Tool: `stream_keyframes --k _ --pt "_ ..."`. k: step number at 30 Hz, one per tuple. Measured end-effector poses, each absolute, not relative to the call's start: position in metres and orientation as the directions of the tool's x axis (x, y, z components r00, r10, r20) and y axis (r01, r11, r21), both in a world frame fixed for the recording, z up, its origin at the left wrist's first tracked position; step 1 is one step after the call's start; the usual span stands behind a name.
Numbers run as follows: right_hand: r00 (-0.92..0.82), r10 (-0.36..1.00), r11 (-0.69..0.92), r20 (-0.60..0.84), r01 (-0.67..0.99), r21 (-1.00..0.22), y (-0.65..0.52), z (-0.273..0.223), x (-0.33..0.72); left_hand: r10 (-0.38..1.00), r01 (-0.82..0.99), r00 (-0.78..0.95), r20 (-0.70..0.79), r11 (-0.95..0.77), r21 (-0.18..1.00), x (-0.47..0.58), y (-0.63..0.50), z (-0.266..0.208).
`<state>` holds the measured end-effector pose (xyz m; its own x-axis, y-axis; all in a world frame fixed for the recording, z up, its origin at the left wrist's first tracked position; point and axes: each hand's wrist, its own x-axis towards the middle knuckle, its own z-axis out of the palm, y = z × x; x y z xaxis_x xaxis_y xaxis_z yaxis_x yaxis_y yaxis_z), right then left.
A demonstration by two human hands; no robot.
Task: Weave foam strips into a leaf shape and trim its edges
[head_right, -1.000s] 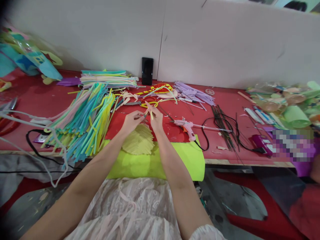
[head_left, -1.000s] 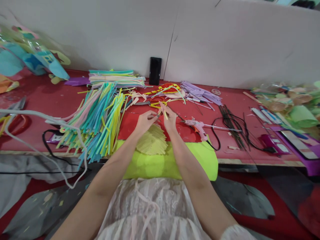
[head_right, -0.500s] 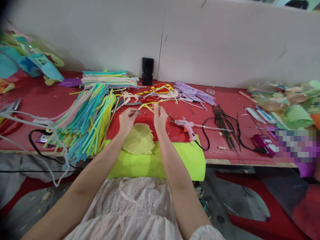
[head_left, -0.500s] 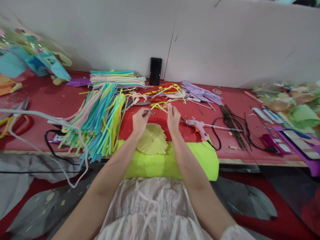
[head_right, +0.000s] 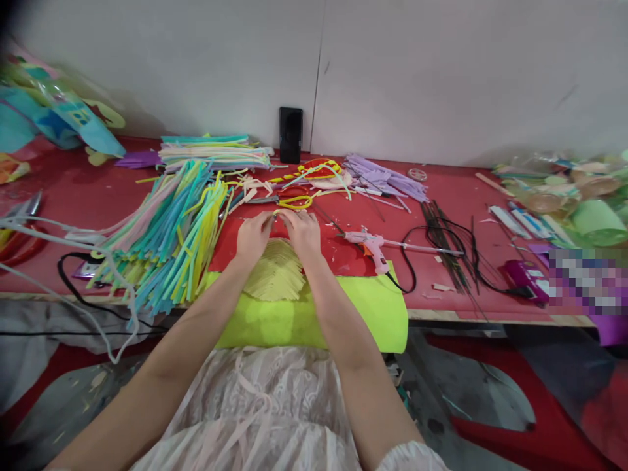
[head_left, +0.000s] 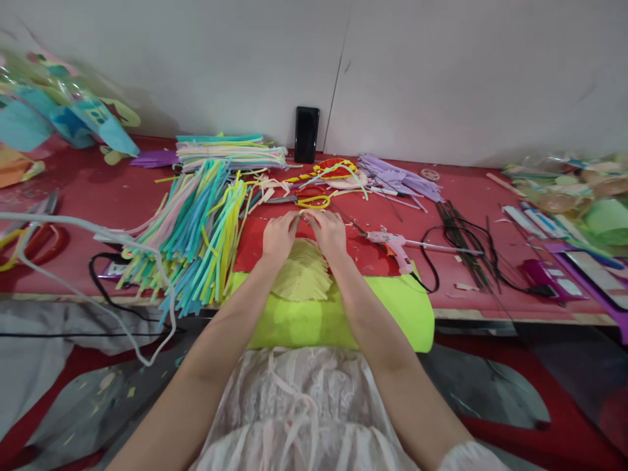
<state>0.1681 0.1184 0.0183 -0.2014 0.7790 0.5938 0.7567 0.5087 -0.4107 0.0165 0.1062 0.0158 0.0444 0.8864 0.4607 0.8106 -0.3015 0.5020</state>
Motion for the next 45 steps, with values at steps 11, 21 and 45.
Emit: stream_keyframes --k 11,21,45 --pt "-0.26 0.778 0.517 0.572 0.783 -0.347 0.12 0.013 0.166 0.811 0.75 0.03 0.585 -0.405 0.523 0.016 0.106 0.017" --pt "-0.24 0.785 0.561 0.571 0.664 -0.493 0.123 0.008 0.158 0.772 0.623 -0.046 0.634 -0.474 0.622 0.014 0.111 0.015" --pt "-0.177 0.806 0.555 0.565 0.557 -0.618 0.119 0.013 0.162 0.874 0.547 -0.188 0.448 -0.286 0.787 0.013 0.108 0.02"
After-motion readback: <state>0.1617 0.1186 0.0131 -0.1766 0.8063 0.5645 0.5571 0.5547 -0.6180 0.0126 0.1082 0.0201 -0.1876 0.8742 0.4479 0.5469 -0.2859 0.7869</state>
